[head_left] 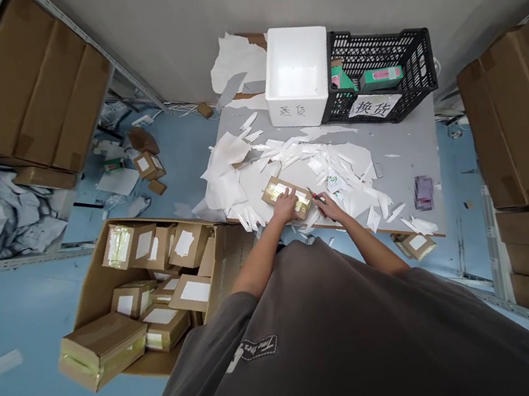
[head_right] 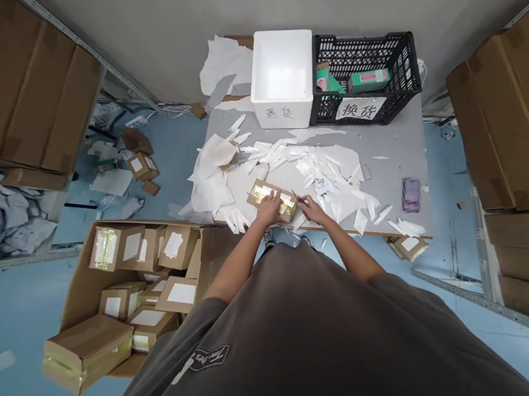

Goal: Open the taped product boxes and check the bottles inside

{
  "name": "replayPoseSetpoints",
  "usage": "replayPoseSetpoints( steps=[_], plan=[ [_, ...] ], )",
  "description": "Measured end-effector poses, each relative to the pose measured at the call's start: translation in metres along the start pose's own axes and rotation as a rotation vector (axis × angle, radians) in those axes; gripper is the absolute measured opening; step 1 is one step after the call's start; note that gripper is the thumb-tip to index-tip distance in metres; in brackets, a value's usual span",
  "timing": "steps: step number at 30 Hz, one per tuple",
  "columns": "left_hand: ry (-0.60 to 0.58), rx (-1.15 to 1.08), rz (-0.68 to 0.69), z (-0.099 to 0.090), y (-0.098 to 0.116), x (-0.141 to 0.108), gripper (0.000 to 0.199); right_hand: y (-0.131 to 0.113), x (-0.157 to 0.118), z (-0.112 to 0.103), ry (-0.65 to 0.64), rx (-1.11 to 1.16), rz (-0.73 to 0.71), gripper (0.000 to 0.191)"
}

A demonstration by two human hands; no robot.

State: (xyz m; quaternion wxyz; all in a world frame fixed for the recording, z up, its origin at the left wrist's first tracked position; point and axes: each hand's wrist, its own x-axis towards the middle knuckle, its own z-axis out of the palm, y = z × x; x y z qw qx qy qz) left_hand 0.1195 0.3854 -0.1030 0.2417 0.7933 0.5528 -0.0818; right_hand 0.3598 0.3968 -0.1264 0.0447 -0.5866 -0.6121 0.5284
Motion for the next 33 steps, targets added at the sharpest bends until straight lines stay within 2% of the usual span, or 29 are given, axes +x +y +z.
replayPoseSetpoints(
  steps=[2,4,10,15,18,24,26,29,33],
  plan=[
    [-0.026,0.013,-0.007,-0.005,0.001,0.007,0.08,0.006,-0.016,-0.003,-0.128,0.029,-0.007,0.032],
    [-0.043,0.041,-0.015,-0.01,0.003,0.013,0.082,0.006,-0.023,-0.007,-0.181,-0.033,-0.008,0.027],
    [-0.084,0.082,-0.033,-0.014,0.007,0.018,0.085,-0.008,-0.017,-0.013,-0.087,-0.516,-0.047,0.035],
    [-0.1,0.067,-0.055,-0.012,0.007,0.017,0.09,-0.011,-0.013,-0.019,-0.159,-0.631,-0.068,0.039],
    [-0.111,0.097,-0.063,-0.011,0.006,0.018,0.092,-0.012,-0.008,-0.021,-0.18,-0.577,-0.055,0.035],
    [-0.079,0.079,-0.072,-0.011,0.007,0.013,0.089,-0.008,-0.008,-0.012,-0.167,-0.325,-0.058,0.025],
    [-0.079,0.077,-0.075,-0.01,0.008,0.011,0.086,-0.004,-0.012,-0.009,-0.175,-0.223,-0.026,0.026],
    [-0.086,0.07,-0.083,-0.01,0.008,0.01,0.083,0.002,-0.019,-0.004,-0.265,-0.056,0.067,0.03],
    [-0.073,0.08,-0.082,-0.011,0.008,0.009,0.081,0.004,-0.023,0.003,-0.203,-0.005,0.119,0.03]
  ],
)
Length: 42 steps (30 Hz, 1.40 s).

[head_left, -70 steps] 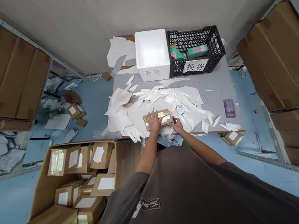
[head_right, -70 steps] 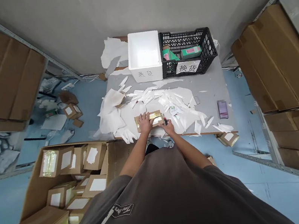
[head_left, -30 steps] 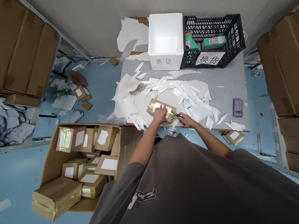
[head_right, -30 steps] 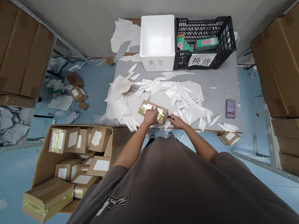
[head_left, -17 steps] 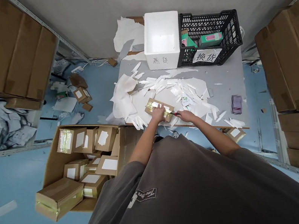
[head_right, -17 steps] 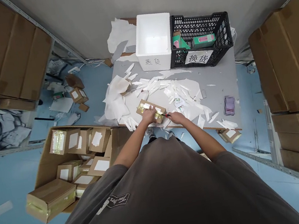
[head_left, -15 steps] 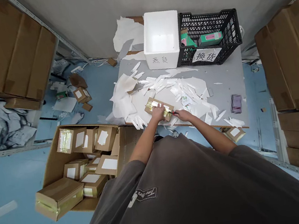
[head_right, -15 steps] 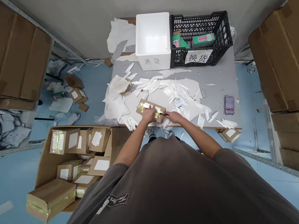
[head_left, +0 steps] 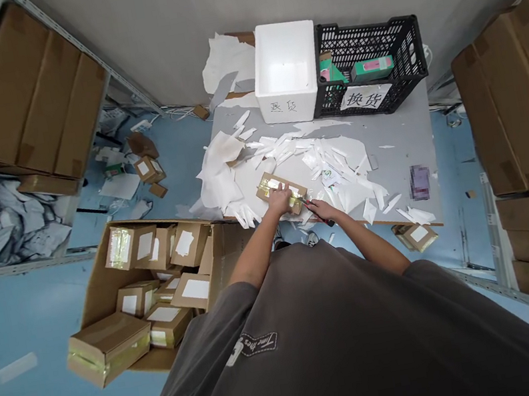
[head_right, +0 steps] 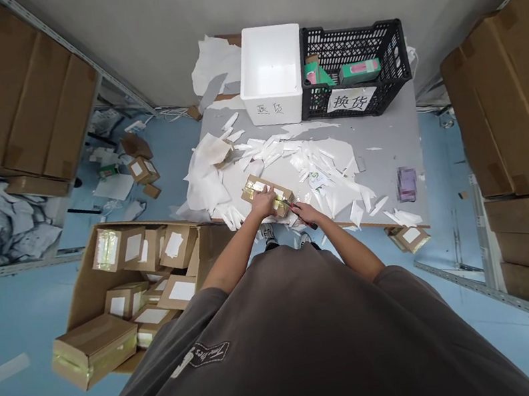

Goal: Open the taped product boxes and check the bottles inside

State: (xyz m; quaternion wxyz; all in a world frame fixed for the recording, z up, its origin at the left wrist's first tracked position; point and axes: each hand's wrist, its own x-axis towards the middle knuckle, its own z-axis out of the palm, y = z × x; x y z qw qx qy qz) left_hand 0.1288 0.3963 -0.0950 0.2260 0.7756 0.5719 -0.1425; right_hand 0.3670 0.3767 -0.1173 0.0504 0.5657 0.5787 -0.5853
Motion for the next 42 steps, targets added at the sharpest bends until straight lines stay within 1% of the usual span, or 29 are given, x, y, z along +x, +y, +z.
replayPoseSetpoints(
  steps=[3,5,10,14,17,18,21,24,26,28,30,32,35,37,39,42],
  plan=[
    [0.014,0.038,0.01,0.0,0.0,-0.001,0.078,-0.001,0.001,0.005,-0.024,0.037,-0.034,0.024],
    [0.011,0.045,0.015,0.0,0.0,-0.002,0.076,0.0,0.002,0.006,-0.031,0.069,-0.029,0.023],
    [0.023,-0.019,0.005,0.001,-0.001,-0.003,0.073,0.005,0.003,0.006,-0.082,0.12,-0.053,0.019],
    [0.006,-0.016,-0.007,0.0,-0.004,0.001,0.07,0.012,-0.001,0.006,-0.072,0.192,-0.041,0.026],
    [-0.001,-0.004,-0.005,-0.001,-0.005,0.004,0.07,0.018,-0.009,0.003,-0.09,0.185,-0.006,0.035],
    [-0.003,-0.007,-0.003,-0.001,-0.005,0.005,0.07,0.019,-0.012,0.001,-0.078,0.177,0.011,0.036],
    [-0.002,-0.021,0.003,0.001,-0.006,0.007,0.07,0.015,-0.017,-0.005,0.015,0.106,0.017,0.037],
    [0.026,-0.032,0.012,0.004,-0.008,0.005,0.069,-0.001,-0.012,-0.007,0.124,-0.12,-0.035,0.038],
    [0.045,-0.032,0.024,0.007,-0.01,0.003,0.069,-0.017,-0.004,-0.008,0.115,-0.295,-0.048,0.043],
    [0.054,-0.034,0.034,0.009,-0.011,0.001,0.068,-0.032,0.006,-0.01,0.06,-0.439,-0.051,0.049],
    [0.056,-0.043,0.037,0.01,-0.011,0.0,0.068,-0.044,0.014,-0.015,0.033,-0.548,-0.06,0.052],
    [0.049,-0.049,0.035,0.01,-0.011,0.0,0.067,-0.05,0.019,-0.022,0.007,-0.616,-0.067,0.052],
    [0.031,-0.056,0.021,0.01,-0.009,0.002,0.07,-0.049,0.021,-0.032,-0.088,-0.615,-0.054,0.052],
    [0.021,-0.063,0.008,0.01,-0.008,0.004,0.072,-0.044,0.019,-0.036,-0.116,-0.568,-0.059,0.051],
    [0.018,-0.063,0.007,0.01,-0.008,0.005,0.071,-0.037,0.015,-0.034,-0.088,-0.498,-0.065,0.05],
    [0.028,-0.061,0.016,0.011,-0.009,0.006,0.071,-0.027,0.01,-0.027,-0.045,-0.383,-0.058,0.049]
  ],
)
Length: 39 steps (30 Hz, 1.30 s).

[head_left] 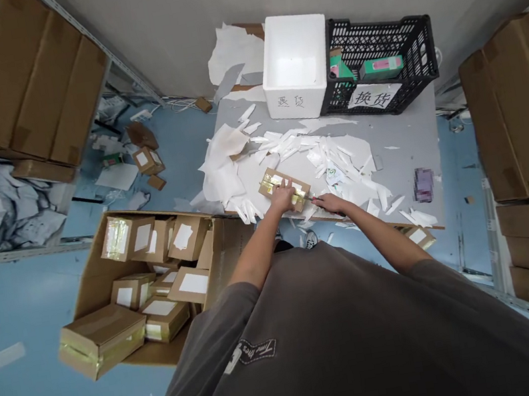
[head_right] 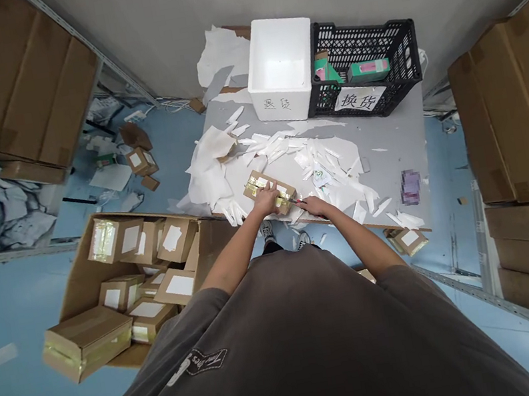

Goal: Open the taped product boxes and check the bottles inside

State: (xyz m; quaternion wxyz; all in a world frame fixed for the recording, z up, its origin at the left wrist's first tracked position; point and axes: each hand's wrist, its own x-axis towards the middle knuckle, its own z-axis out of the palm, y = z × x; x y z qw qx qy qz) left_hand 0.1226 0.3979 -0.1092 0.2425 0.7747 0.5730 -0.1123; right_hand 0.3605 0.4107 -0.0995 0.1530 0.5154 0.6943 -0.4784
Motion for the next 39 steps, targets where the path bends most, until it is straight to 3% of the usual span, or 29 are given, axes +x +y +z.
replayPoseSetpoints(
  steps=[4,10,19,26,31,39],
  plan=[
    [-0.006,-0.013,0.002,0.0,-0.002,0.001,0.072,0.0,0.0,0.014,0.078,0.08,0.012,0.046],
    [-0.009,-0.025,-0.003,0.001,-0.006,0.0,0.072,0.001,0.002,0.018,0.058,0.097,0.006,0.05],
    [-0.015,-0.005,0.011,-0.002,-0.007,-0.001,0.069,-0.009,0.001,0.004,0.032,-0.11,-0.005,0.047],
    [-0.019,-0.063,0.048,-0.004,-0.01,-0.004,0.072,-0.016,0.01,-0.022,-0.108,-0.231,-0.01,0.048],
    [-0.019,-0.073,0.058,-0.003,-0.013,-0.007,0.066,-0.023,0.019,-0.033,-0.09,-0.263,-0.023,0.051],
    [-0.012,-0.017,0.076,-0.003,-0.012,-0.006,0.063,-0.019,0.018,-0.028,-0.108,-0.206,-0.044,0.043]
  ],
)
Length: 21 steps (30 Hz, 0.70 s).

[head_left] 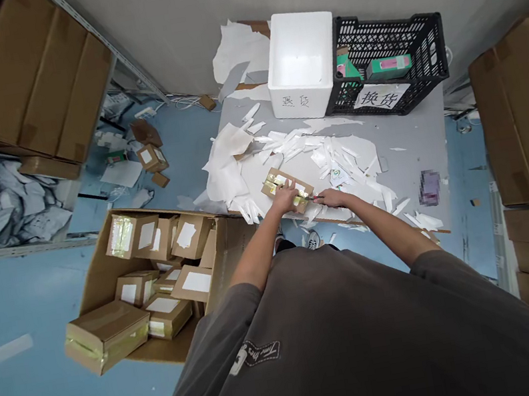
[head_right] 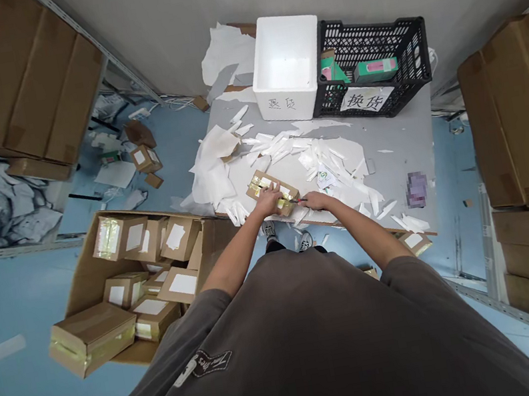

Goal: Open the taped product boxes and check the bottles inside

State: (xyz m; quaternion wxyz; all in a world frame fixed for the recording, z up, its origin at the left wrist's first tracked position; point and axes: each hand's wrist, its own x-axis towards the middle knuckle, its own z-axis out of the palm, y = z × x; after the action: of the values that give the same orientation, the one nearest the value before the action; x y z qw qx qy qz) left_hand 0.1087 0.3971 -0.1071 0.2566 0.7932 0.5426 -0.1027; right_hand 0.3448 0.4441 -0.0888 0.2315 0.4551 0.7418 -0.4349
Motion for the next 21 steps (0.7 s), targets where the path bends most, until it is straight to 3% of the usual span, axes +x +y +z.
replayPoseSetpoints(
  steps=[13,17,21],
  plan=[
    [-0.028,-0.024,0.005,-0.002,0.0,0.0,0.063,0.007,-0.013,0.04,0.093,0.098,0.041,0.049],
    [-0.025,0.002,0.017,-0.004,-0.001,-0.001,0.066,0.018,-0.019,0.033,0.075,0.1,0.069,0.052],
    [-0.035,-0.004,0.021,-0.005,-0.003,0.001,0.066,0.015,-0.017,0.015,0.095,0.066,0.065,0.057]
  ],
)
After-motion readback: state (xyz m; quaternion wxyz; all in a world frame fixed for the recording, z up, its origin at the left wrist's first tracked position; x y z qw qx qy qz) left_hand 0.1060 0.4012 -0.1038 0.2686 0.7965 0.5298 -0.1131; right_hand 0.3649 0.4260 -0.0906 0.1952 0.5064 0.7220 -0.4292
